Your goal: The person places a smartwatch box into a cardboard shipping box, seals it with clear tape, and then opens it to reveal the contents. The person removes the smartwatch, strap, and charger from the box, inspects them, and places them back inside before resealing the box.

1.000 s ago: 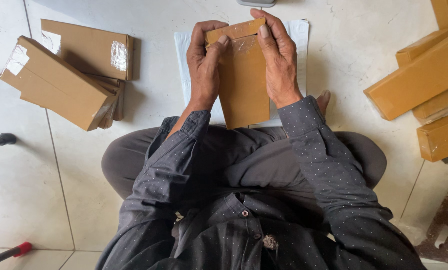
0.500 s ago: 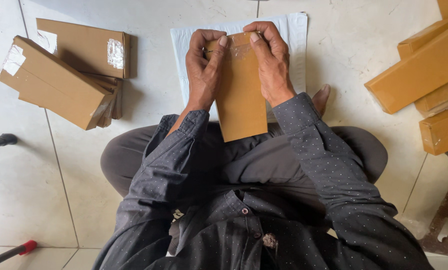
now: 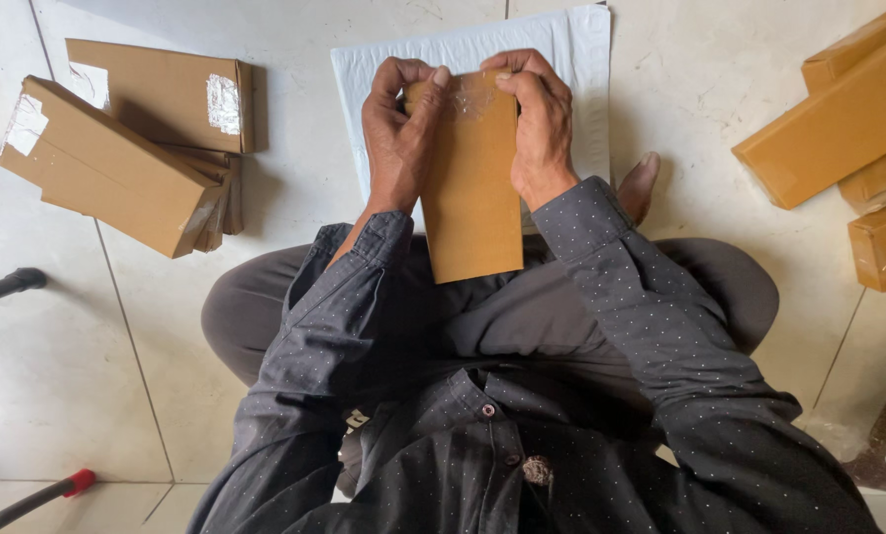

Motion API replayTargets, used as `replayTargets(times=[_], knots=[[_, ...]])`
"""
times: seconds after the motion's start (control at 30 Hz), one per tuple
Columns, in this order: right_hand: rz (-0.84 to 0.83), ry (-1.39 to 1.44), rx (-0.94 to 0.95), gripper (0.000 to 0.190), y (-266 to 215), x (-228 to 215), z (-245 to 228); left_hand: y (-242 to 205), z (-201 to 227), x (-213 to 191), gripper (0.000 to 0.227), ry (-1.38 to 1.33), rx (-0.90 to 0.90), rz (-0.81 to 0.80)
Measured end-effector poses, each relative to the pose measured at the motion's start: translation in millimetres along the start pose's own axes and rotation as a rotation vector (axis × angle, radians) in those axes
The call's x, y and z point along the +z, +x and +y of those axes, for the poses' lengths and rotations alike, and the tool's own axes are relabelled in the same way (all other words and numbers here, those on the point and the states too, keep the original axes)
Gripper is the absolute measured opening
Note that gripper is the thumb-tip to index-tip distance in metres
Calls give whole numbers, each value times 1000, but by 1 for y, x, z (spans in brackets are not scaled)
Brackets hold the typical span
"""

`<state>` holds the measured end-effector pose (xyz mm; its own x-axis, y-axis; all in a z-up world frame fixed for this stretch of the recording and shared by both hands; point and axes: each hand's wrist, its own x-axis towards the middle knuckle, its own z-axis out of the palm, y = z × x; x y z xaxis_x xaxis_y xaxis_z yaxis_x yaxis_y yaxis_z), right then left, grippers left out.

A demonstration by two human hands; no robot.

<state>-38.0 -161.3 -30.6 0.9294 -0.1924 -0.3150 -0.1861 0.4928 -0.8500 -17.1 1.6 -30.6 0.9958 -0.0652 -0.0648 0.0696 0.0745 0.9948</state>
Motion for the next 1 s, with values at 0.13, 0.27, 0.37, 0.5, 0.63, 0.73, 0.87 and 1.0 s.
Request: replayTargets(times=[0.13,0.27,0.37,0.5,0.63,0.73,0.87,1.0], knots=[[12,-53,-28,10,-1,-3,8,0,-6,-2,32,79,122,23],[-29,-196,-109,10,-5,-5,7,-1,0,1,31,132,143,26],[-39,-190,-58,7,-5,1,6,-4,14,2,29,218,101,19],[-9,-197,-94,6,1,4,7,-7,30,5,40,172,-126,-51],[-12,-152,-158,6,12,2,3,-3,41,5,41,141,24,-66],[-42,-94,-123,8,21,-5,-6,7,39,6,34,63,-43,-144],[163,-487,-285,13,50,-20,-23,35,19,12,31,169,3,-205],[191,-432,-395,21,104,-35,-33,70,-8,19,35,217,85,-256]])
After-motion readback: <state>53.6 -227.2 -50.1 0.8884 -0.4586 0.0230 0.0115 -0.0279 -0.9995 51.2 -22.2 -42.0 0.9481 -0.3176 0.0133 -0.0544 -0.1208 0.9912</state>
